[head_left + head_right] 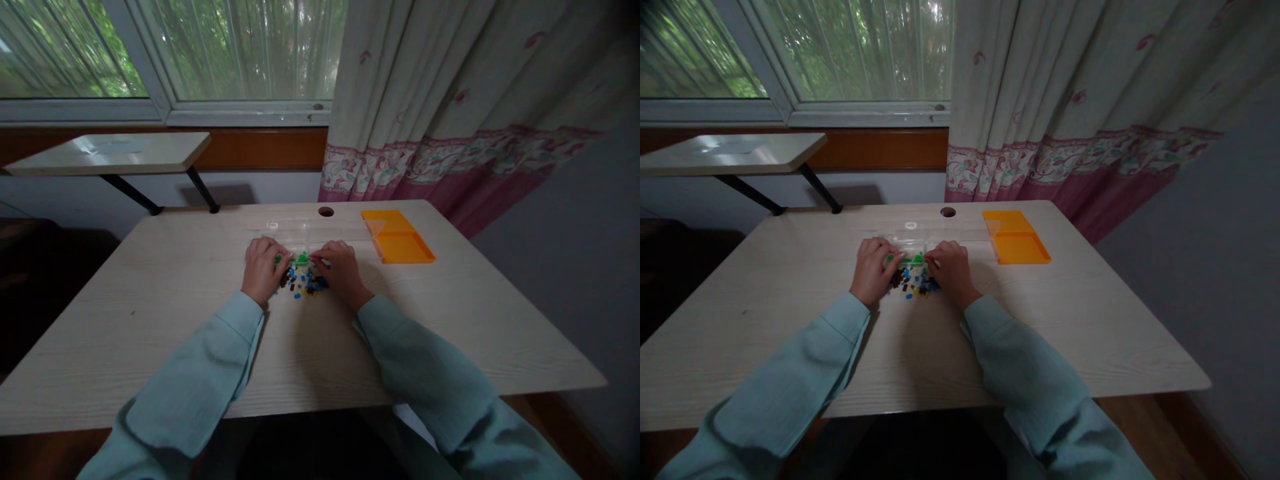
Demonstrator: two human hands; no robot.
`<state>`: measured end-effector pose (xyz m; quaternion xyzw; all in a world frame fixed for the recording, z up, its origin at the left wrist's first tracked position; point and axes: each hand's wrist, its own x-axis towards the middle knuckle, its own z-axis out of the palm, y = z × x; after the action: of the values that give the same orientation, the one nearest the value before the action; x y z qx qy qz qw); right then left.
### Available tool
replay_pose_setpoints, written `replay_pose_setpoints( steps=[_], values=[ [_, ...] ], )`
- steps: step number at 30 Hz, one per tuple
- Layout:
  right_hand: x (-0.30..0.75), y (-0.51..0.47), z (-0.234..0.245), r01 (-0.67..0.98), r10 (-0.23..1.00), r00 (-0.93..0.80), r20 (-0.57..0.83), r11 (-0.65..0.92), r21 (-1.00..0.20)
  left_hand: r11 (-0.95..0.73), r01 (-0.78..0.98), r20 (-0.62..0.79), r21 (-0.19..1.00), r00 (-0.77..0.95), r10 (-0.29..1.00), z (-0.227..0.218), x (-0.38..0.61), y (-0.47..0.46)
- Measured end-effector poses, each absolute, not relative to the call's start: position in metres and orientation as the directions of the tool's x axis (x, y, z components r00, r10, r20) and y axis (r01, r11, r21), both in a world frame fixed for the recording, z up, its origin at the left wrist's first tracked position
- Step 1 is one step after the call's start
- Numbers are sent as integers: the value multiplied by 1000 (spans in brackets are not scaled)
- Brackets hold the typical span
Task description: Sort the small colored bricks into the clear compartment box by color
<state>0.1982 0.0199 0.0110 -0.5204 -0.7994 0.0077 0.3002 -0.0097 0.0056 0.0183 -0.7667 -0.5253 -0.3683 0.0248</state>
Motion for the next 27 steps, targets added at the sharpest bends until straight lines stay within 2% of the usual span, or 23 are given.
replay_pose_setpoints(
  steps=[27],
  values=[
    [196, 23, 4, 803, 829, -286, 480, 481, -351, -404, 849, 570, 340, 155, 807, 10, -33, 16]
  ],
)
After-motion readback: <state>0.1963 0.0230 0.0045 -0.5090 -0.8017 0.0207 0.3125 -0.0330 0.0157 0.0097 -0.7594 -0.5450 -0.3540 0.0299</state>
